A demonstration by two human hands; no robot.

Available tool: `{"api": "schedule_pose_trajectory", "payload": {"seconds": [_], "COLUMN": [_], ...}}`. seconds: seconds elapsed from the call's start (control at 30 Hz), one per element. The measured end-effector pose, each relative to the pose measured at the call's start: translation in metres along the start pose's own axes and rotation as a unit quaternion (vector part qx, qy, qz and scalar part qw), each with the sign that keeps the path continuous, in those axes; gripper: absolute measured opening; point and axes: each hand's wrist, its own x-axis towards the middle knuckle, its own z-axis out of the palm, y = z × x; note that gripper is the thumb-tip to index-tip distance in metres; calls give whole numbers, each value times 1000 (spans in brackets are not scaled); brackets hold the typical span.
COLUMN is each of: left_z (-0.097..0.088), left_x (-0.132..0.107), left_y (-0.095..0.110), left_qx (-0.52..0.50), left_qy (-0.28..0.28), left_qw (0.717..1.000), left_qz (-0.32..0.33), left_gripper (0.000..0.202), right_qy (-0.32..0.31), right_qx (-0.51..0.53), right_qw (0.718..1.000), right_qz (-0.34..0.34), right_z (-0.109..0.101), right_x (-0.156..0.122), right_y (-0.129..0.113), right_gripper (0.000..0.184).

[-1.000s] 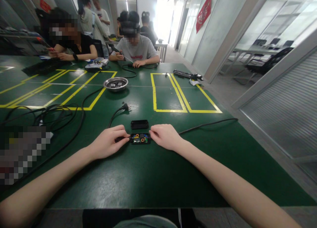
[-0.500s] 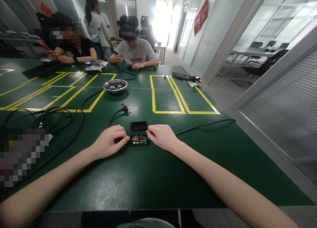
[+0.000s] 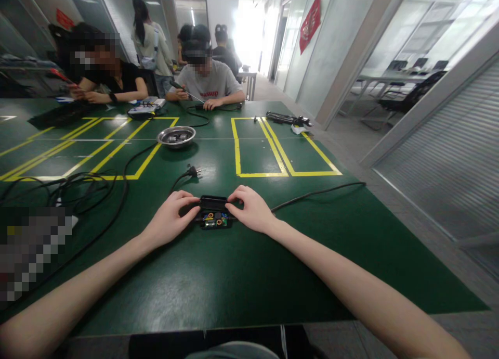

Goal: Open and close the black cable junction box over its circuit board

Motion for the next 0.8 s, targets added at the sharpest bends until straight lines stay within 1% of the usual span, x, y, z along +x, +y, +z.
{"api": "schedule_pose_trajectory", "payload": {"seconds": [0.2, 0.33, 0.53, 0.8], "left_z": [-1, -1, -3, -2], "left_x": [-1, -1, -1, -1], "left_y": [6, 9, 14, 14], "left_qx": [-115, -182, -186, -166], "left_qy": [-1, -3, 18, 42], "left_qw": [990, 978, 978, 982], "left_qz": [-78, -105, -96, -77], "left_gripper": [22, 22, 19, 17], "right_qy": [5, 10, 32, 34], "right_qx": [99, 142, 165, 171], "right_qw": [993, 986, 983, 982], "right_qz": [70, 85, 76, 74], "right_z": [-3, -4, -4, -5], "right_x": [1, 1, 0, -1], "right_y": [-5, -5, -3, -4], "right_gripper": [9, 16, 20, 17]}}
